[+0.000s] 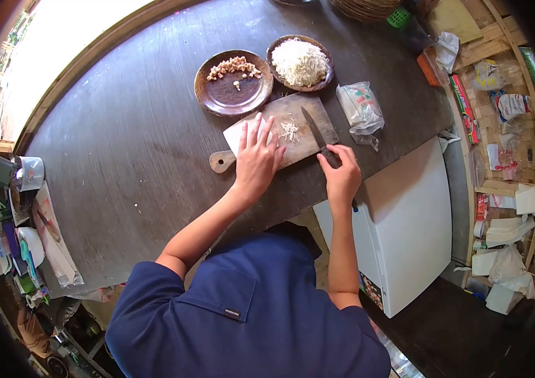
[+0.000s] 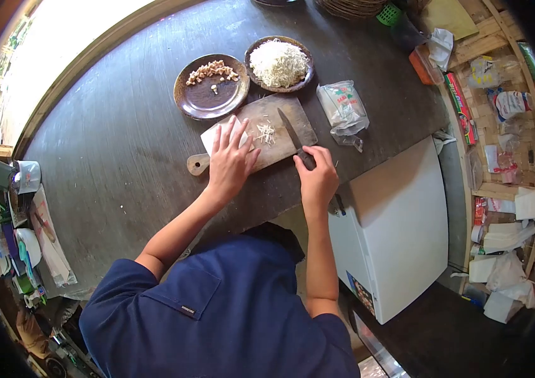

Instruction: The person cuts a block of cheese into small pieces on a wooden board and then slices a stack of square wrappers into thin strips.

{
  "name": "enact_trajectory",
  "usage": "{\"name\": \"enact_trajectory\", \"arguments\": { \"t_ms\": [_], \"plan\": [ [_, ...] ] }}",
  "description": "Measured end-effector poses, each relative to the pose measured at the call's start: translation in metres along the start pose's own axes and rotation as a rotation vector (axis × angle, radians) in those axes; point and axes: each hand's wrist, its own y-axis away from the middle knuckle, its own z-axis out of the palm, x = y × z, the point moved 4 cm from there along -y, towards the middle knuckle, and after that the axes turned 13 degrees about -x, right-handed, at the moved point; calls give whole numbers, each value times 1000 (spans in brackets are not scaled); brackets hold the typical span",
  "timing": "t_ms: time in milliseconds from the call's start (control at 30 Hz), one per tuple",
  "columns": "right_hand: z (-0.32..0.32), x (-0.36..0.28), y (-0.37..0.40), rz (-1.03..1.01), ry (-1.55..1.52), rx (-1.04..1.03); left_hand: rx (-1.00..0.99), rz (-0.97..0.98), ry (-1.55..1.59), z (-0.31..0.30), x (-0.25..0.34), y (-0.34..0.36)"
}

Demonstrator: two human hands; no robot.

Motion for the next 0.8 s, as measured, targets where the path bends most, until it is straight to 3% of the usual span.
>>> {"name": "enact_trajectory", "arguments": {
  "t_ms": [67,200,267,333,467,533,600,800],
  "plan": [
    [3,-10,-1,-142,172,25,2,-2,-4,7,3,4],
    [2,-14,7,-203,215,-46,-15,53,187,11,3,1],
    [-1,-11,8,-204,242,-28,32,-46,-29,4,2,-3],
    [-5,-10,2,-209,272,32,28,-62,-3,14,1,-4],
    [3,-17,-10,-301,324,34,-24,114,92,21,8,-8],
    [3,-19,-8,-322,337,10,77,38,-22,11,5,-15],
    [-1,-22,3,-346,353,-26,51,-5,-39,11,-6,-26],
    [-11,2,18,-76,142,68,38,81,14,19,0,-24]
  ]
}}
